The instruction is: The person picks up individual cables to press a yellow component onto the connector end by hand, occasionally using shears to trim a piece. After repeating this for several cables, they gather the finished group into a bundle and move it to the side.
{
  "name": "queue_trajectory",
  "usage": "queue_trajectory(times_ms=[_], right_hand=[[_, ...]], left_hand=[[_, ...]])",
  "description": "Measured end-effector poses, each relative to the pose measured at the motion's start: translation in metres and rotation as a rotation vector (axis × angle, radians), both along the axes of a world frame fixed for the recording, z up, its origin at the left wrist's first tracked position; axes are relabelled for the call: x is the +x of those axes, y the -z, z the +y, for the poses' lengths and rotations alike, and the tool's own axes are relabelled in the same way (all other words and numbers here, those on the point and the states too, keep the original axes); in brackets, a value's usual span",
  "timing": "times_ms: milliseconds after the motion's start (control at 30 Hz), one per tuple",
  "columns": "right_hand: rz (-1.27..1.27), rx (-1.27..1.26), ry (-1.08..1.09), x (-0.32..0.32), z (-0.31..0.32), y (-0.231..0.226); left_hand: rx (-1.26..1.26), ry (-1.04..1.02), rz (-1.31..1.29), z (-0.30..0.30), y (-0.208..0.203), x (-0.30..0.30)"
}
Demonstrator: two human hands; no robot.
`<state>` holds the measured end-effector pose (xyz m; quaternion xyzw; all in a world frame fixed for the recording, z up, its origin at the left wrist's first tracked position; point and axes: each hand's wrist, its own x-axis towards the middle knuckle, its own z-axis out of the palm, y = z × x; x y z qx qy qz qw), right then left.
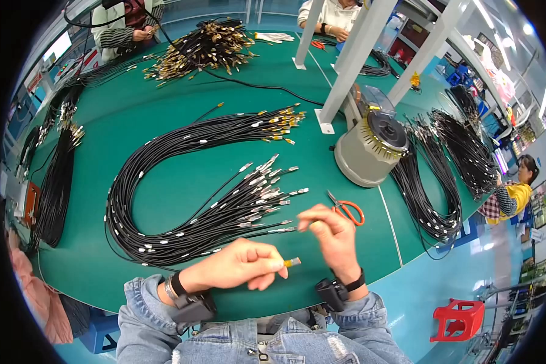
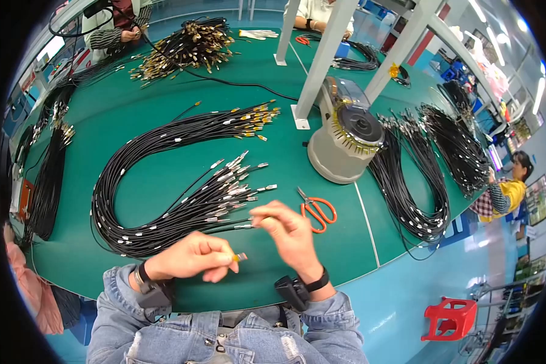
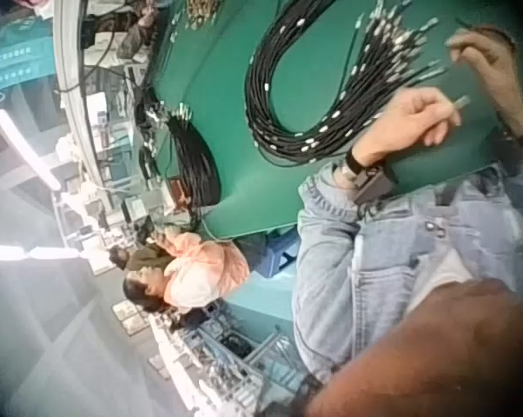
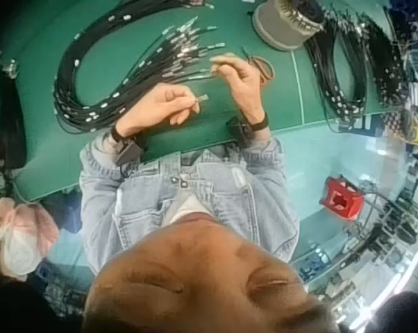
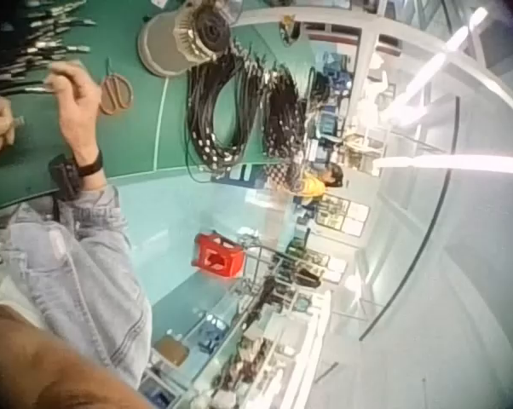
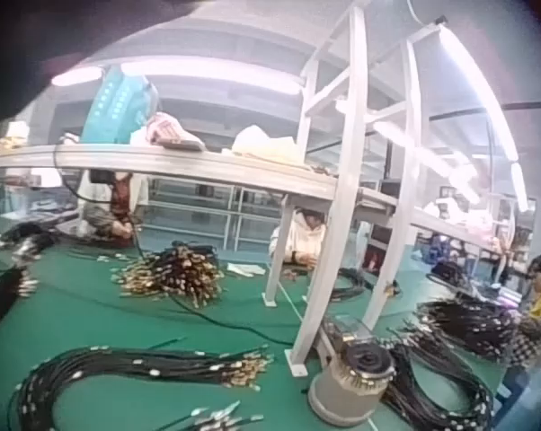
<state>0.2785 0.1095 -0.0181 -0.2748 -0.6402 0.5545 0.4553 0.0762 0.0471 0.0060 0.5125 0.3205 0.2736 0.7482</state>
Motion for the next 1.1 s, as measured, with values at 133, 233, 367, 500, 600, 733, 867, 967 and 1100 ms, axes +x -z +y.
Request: queue_trajectory(times_ms=[133, 233, 367, 500, 600, 733, 867, 967, 1100], right_hand=[[-0.152, -0.002, 0.331, 0.043, 0.023, -0.015], [-0.217, 0.071, 0.557, 0.089, 0.053, -0.023], [-0.238, 0.162, 0.756, 0.152, 0.111, -0.028], [-0.403, 0.037, 0.772, 0.171, 0.15, -0.039], [-0.455, -0.091, 0.68, 0.177, 0.164, -0.04], [-0.367, -0.276, 0.531, 0.188, 0.176, -0.038], [-0.086, -0.399, 0.411, 0.176, 0.163, -0.055], [0.119, -0.374, 0.338, 0.143, 0.135, -0.065], [0.226, -0.293, 0.212, 0.087, 0.083, -0.054]], left_hand=[[0.551, -0.064, 0.335, -0.016, 0.042, 0.021], [1.09, -0.07, 0.661, -0.019, 0.061, 0.028], [0.966, 0.021, 0.708, -0.017, 0.062, 0.024], [0.982, -0.012, 0.664, -0.013, 0.055, 0.018], [1.06, -0.193, 0.805, -0.002, 0.041, 0.007], [1.075, -0.337, 0.975, 0.016, 0.045, -0.007], [1.138, -0.371, 0.96, 0.019, 0.052, -0.003], [1.122, -0.333, 0.988, 0.022, 0.055, 0.002], [1.133, -0.351, 1.007, 0.027, 0.065, 0.008]])
